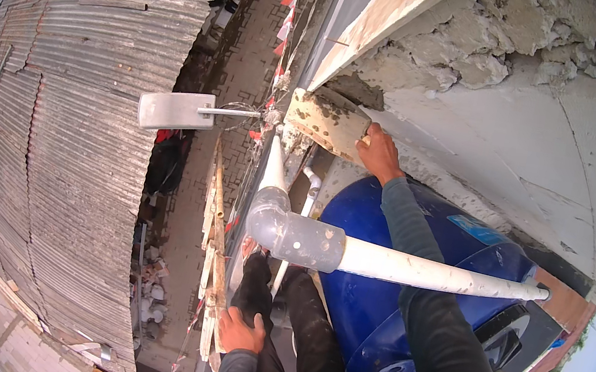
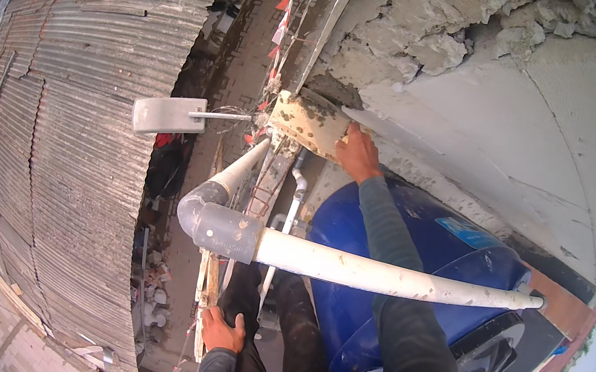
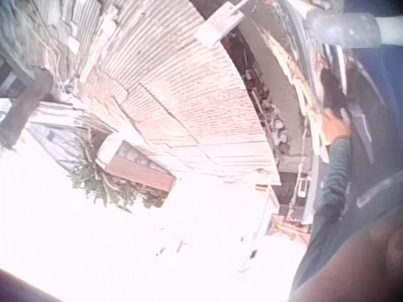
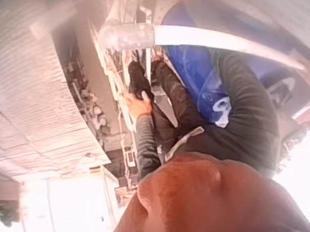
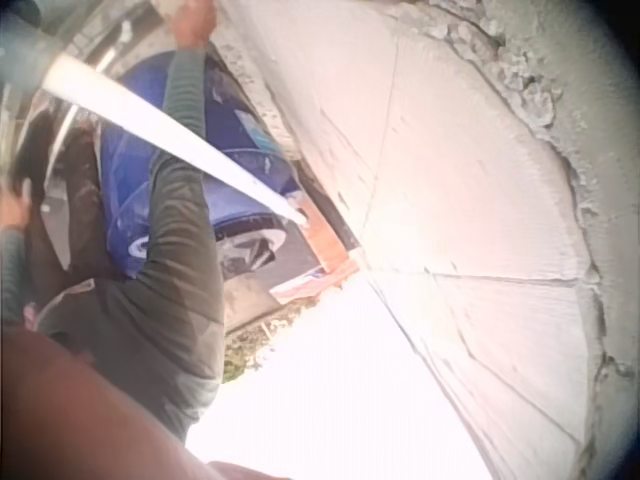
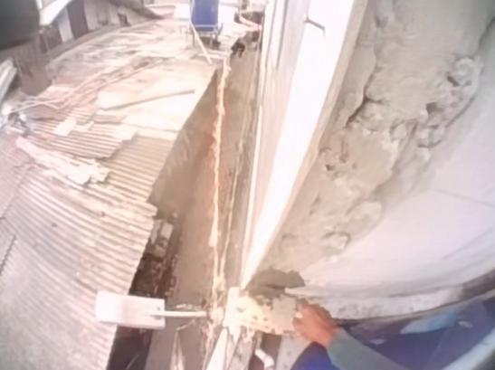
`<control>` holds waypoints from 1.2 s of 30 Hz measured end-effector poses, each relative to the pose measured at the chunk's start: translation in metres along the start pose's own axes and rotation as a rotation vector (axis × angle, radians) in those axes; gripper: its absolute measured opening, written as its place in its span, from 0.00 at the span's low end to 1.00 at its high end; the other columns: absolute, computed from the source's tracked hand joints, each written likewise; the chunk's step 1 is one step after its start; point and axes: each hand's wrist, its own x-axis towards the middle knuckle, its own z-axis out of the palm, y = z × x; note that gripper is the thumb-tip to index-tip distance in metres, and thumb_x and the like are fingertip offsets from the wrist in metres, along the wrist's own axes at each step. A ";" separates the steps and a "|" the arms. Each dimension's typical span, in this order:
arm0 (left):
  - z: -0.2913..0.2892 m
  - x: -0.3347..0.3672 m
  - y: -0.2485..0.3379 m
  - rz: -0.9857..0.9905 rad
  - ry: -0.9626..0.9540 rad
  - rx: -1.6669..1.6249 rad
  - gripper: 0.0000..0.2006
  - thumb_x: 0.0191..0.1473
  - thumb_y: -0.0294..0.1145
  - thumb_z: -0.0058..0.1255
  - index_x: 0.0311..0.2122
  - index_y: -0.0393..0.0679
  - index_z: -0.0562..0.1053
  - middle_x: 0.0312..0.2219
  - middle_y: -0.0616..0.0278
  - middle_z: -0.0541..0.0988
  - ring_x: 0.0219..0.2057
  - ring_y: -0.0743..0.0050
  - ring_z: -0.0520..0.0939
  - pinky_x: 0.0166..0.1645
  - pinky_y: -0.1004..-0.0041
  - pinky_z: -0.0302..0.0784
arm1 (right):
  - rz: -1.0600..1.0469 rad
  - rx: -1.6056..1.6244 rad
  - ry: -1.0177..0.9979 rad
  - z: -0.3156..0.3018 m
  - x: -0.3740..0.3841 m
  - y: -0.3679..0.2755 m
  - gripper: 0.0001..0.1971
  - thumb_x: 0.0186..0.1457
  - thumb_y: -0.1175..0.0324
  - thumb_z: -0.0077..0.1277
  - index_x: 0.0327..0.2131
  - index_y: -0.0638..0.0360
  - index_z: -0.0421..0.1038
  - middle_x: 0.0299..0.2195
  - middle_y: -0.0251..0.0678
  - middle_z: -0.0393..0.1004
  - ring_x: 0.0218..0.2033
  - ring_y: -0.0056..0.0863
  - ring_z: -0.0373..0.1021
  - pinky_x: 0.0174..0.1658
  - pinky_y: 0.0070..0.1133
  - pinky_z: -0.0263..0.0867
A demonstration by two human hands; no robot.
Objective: The person applies cement to the edge of a wall using a trowel and a wooden board. The person scoops cement from a small container onto the trowel and then spreads it onto the wall, using the board to help shape and hold the cement in place.
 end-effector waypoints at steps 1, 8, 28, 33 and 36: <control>0.000 0.000 0.000 -0.006 -0.012 0.009 0.23 0.47 0.46 0.62 0.39 0.41 0.67 0.40 0.46 0.71 0.44 0.39 0.75 0.47 0.48 0.71 | -0.012 0.011 0.010 -0.006 -0.003 0.002 0.22 0.53 0.65 0.59 0.48 0.68 0.67 0.42 0.59 0.77 0.47 0.57 0.74 0.50 0.42 0.69; -0.004 0.003 0.006 -0.028 -0.074 -0.001 0.25 0.49 0.48 0.61 0.41 0.40 0.66 0.42 0.44 0.71 0.48 0.39 0.75 0.50 0.47 0.71 | -0.053 0.127 0.005 -0.062 -0.029 -0.008 0.21 0.50 0.65 0.63 0.43 0.68 0.69 0.40 0.51 0.79 0.42 0.49 0.77 0.45 0.36 0.71; -0.003 0.004 0.004 -0.027 -0.074 0.005 0.24 0.48 0.45 0.63 0.39 0.38 0.67 0.40 0.43 0.71 0.46 0.37 0.74 0.50 0.47 0.71 | 0.465 0.607 -0.330 0.032 -0.017 0.074 0.19 0.67 0.55 0.46 0.35 0.65 0.70 0.29 0.36 0.73 0.24 0.25 0.70 0.23 0.25 0.67; -0.003 0.005 0.004 -0.005 -0.052 0.006 0.24 0.47 0.46 0.64 0.39 0.38 0.68 0.40 0.45 0.71 0.45 0.39 0.75 0.48 0.49 0.72 | 0.422 0.741 -0.386 0.038 0.000 0.070 0.18 0.64 0.56 0.49 0.31 0.64 0.70 0.25 0.34 0.72 0.23 0.23 0.69 0.22 0.24 0.67; -0.003 0.004 0.004 0.001 -0.041 0.014 0.23 0.47 0.46 0.64 0.38 0.39 0.68 0.39 0.46 0.71 0.44 0.40 0.75 0.47 0.49 0.73 | 0.406 0.771 -0.401 0.046 0.002 0.056 0.17 0.64 0.56 0.49 0.31 0.63 0.71 0.23 0.32 0.71 0.21 0.22 0.68 0.21 0.23 0.66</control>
